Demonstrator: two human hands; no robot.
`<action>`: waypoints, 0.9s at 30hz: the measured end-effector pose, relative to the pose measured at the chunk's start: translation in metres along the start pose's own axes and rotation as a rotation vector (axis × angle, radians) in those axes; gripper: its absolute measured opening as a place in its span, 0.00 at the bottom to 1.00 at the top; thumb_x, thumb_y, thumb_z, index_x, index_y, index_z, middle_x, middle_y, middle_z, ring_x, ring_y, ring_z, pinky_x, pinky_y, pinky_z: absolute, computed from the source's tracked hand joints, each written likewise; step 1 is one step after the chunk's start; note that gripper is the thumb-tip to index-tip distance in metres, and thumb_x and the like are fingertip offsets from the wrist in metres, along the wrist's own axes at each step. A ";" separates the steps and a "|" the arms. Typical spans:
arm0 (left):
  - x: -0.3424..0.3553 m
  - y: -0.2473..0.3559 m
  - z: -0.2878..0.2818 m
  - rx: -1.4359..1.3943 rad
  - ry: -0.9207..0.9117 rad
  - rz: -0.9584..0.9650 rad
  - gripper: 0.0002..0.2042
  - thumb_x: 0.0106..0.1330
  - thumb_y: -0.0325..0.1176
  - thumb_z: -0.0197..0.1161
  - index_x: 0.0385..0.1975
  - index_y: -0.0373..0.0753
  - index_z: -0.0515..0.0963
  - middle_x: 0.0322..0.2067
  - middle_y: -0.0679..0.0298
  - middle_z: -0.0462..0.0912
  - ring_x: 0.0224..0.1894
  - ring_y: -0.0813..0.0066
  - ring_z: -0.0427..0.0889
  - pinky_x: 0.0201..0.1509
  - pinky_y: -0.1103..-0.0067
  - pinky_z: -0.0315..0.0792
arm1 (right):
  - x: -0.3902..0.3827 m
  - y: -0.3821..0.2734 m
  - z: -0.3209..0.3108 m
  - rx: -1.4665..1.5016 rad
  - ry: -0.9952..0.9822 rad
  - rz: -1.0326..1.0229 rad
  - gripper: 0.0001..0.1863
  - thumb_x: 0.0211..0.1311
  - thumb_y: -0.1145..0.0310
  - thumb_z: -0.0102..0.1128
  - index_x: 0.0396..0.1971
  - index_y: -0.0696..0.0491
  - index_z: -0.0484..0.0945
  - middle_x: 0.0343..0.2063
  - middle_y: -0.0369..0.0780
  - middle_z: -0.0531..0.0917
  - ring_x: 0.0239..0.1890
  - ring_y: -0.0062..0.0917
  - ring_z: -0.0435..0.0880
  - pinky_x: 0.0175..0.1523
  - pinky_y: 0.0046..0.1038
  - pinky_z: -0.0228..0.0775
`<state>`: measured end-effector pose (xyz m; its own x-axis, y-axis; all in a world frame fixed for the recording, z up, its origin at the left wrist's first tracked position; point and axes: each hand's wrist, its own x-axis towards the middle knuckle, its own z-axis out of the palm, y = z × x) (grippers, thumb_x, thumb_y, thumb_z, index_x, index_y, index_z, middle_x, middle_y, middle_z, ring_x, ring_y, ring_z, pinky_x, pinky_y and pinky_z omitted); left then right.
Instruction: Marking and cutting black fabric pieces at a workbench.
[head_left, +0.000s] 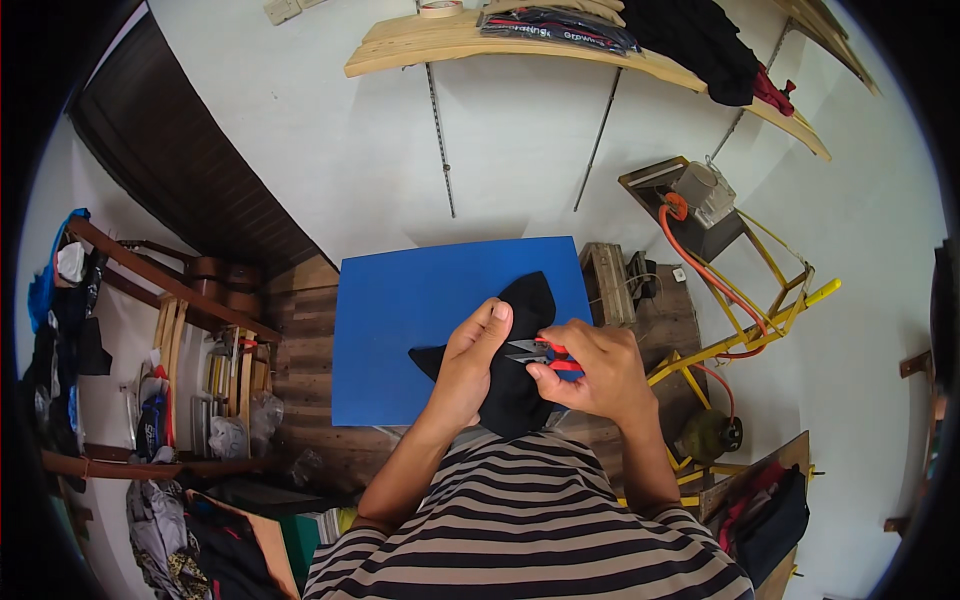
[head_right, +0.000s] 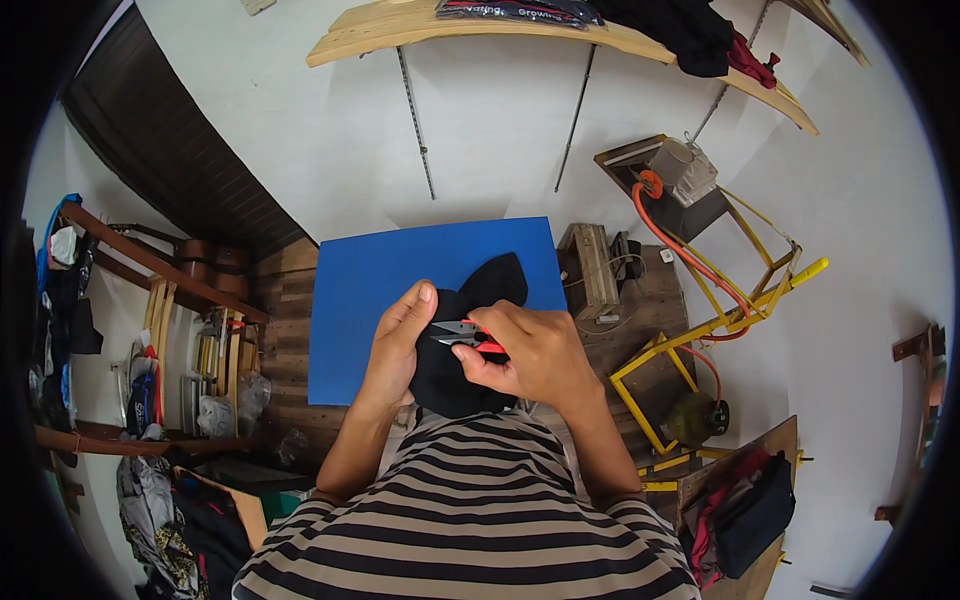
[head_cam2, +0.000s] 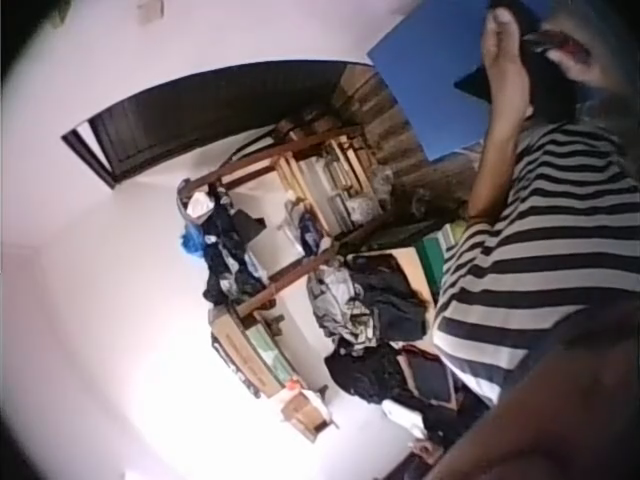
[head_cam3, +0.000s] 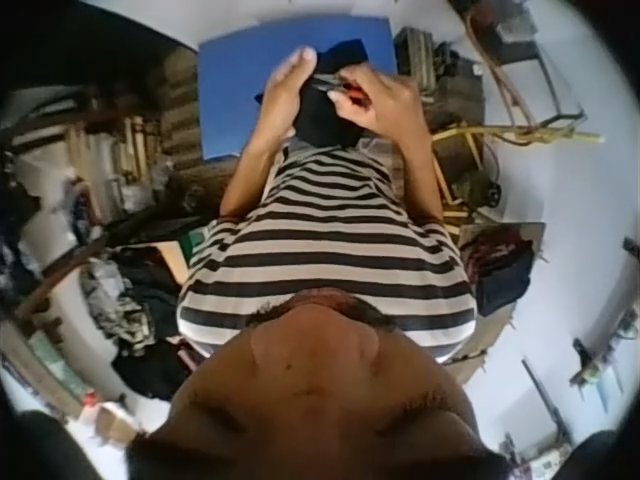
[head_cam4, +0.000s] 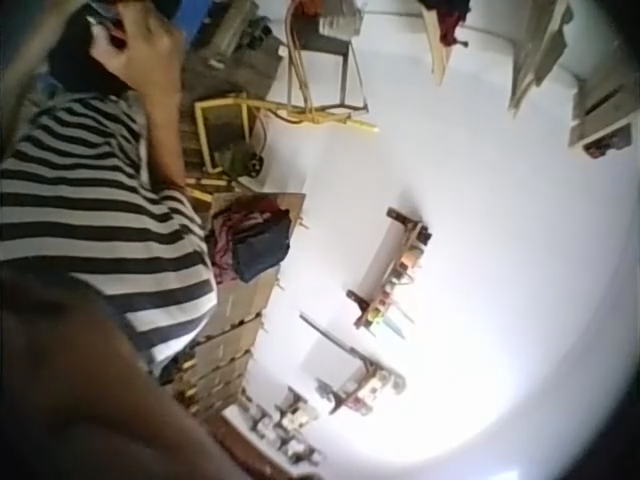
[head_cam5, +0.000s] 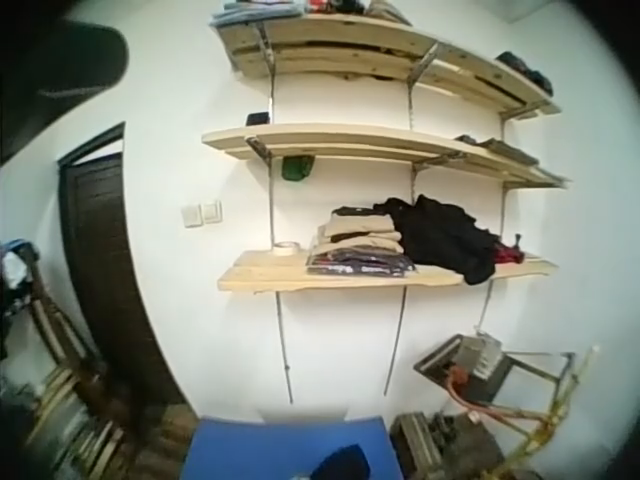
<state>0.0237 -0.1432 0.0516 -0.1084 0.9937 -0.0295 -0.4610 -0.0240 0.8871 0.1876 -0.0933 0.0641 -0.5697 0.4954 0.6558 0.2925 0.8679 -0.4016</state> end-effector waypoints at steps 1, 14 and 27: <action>0.000 0.000 0.000 0.000 0.000 -0.001 0.15 0.75 0.42 0.47 0.24 0.44 0.65 0.24 0.79 0.58 0.28 0.92 0.56 0.32 0.87 0.55 | -0.001 0.001 0.000 0.000 0.000 0.001 0.15 0.47 0.64 0.71 0.31 0.54 0.77 0.19 0.38 0.77 0.16 0.28 0.77 0.21 0.26 0.67; 0.001 0.006 0.008 -0.248 0.072 -0.108 0.12 0.73 0.43 0.52 0.34 0.43 0.74 0.29 0.73 0.76 0.30 0.88 0.75 0.35 0.87 0.70 | -0.007 0.001 0.008 0.100 -0.011 0.066 0.14 0.49 0.65 0.70 0.32 0.55 0.76 0.21 0.39 0.78 0.18 0.29 0.78 0.23 0.25 0.69; 0.009 0.010 0.010 -0.342 0.079 -0.186 0.16 0.72 0.46 0.51 0.38 0.38 0.75 0.33 0.65 0.80 0.32 0.79 0.80 0.37 0.81 0.75 | -0.004 0.004 0.012 0.075 0.006 0.023 0.14 0.47 0.65 0.71 0.29 0.55 0.75 0.20 0.39 0.77 0.17 0.29 0.78 0.22 0.26 0.69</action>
<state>0.0269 -0.1331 0.0644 -0.0566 0.9732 -0.2228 -0.7443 0.1076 0.6591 0.1817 -0.0924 0.0525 -0.5586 0.5153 0.6499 0.2471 0.8514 -0.4627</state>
